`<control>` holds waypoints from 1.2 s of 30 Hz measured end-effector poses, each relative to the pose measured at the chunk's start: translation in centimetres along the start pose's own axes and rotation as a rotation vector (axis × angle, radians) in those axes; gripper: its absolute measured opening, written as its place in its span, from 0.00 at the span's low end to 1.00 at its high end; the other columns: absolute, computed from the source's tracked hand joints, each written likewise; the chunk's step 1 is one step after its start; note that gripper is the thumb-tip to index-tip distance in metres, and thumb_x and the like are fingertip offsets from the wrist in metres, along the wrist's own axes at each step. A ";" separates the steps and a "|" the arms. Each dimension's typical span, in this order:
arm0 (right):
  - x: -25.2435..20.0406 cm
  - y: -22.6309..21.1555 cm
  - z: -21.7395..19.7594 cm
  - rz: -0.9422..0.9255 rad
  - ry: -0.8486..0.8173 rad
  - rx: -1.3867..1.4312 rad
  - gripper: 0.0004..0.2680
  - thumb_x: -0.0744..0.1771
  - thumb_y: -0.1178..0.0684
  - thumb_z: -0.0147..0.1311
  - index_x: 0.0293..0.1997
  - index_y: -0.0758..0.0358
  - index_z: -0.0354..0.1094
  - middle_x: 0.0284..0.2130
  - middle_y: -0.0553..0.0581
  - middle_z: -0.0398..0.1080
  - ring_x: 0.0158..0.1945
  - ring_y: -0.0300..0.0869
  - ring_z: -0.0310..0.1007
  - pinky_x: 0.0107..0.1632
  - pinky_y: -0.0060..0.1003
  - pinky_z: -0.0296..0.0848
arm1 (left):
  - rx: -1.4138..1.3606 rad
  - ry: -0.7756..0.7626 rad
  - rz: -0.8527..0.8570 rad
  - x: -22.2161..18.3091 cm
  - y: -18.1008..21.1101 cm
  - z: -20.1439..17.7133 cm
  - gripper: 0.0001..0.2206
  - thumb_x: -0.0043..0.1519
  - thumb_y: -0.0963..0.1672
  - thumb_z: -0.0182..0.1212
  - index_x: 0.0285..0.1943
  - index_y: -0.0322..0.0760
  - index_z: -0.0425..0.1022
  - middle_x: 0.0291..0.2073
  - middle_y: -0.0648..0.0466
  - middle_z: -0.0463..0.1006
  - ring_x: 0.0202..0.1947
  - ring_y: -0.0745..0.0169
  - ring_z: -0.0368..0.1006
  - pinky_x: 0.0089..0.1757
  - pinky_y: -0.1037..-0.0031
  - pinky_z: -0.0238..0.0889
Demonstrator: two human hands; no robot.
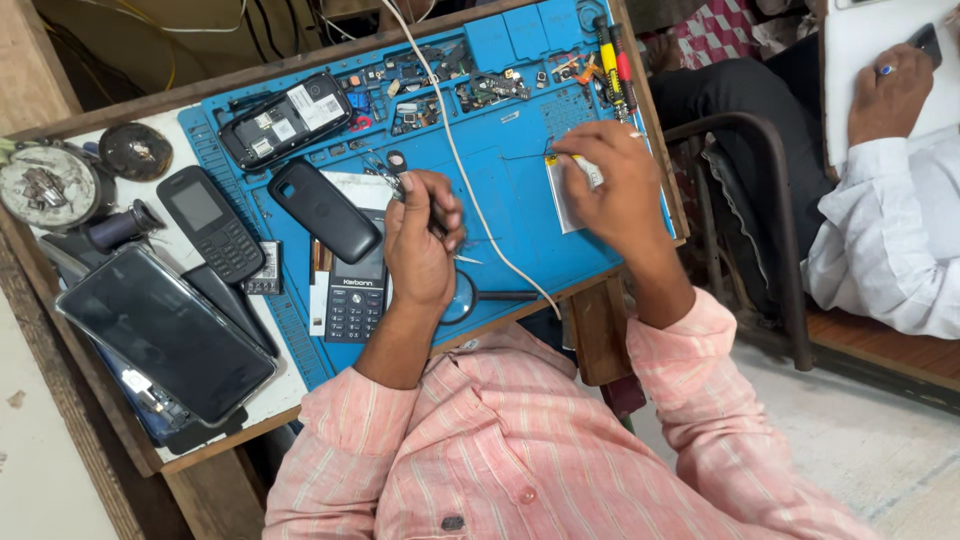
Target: The person sits at a cluttered workbench and handles a small black electronic component with multiple wires. They repeatedly pick up, inspect, and set down the component while also moving a mobile phone and a magnifying glass on the blue mat. The person continues to manipulate the wires and the component throughout the clip without completing a visible repair.
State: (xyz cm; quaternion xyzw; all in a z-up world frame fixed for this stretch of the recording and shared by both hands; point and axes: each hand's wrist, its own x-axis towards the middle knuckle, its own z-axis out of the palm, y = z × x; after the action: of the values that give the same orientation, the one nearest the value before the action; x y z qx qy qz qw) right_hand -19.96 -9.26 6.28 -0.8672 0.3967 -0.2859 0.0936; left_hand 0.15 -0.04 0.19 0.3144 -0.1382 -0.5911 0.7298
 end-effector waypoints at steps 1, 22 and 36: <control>0.1 -0.1 0.0 -0.083 -0.006 -0.081 0.06 0.66 0.60 0.61 0.45 0.60 0.77 0.45 0.56 0.74 0.49 0.50 0.74 0.51 0.44 0.73 | 0.010 -0.028 0.032 0.0 0.0 0.1 0.20 0.73 0.53 0.44 0.33 0.38 0.63 0.29 0.55 0.64 0.27 0.70 0.58 0.29 0.79 0.53; 3.4 -2.2 0.4 0.164 -0.100 0.862 0.02 0.72 0.64 0.56 0.46 0.64 0.71 0.40 0.51 0.74 0.41 0.34 0.75 0.46 0.28 0.74 | -0.155 -0.052 -0.074 0.8 -0.5 -0.9 0.22 0.75 0.53 0.43 0.56 0.27 0.71 0.41 0.49 0.76 0.44 0.58 0.75 0.45 0.70 0.69; 2.5 -8.6 4.3 -0.067 -0.136 0.225 0.14 0.66 0.58 0.65 0.58 0.59 0.69 0.37 0.55 0.78 0.40 0.44 0.76 0.42 0.36 0.72 | -0.177 -0.051 0.029 1.0 -0.9 -0.6 0.19 0.78 0.51 0.44 0.57 0.29 0.71 0.52 0.40 0.77 0.55 0.49 0.74 0.59 0.62 0.68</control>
State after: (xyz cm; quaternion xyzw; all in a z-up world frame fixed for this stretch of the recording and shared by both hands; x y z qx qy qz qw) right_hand -10.76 -5.65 7.15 -0.8814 0.3257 -0.2720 0.2074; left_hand 0.06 -0.91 -0.96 0.2314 -0.1085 -0.5983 0.7594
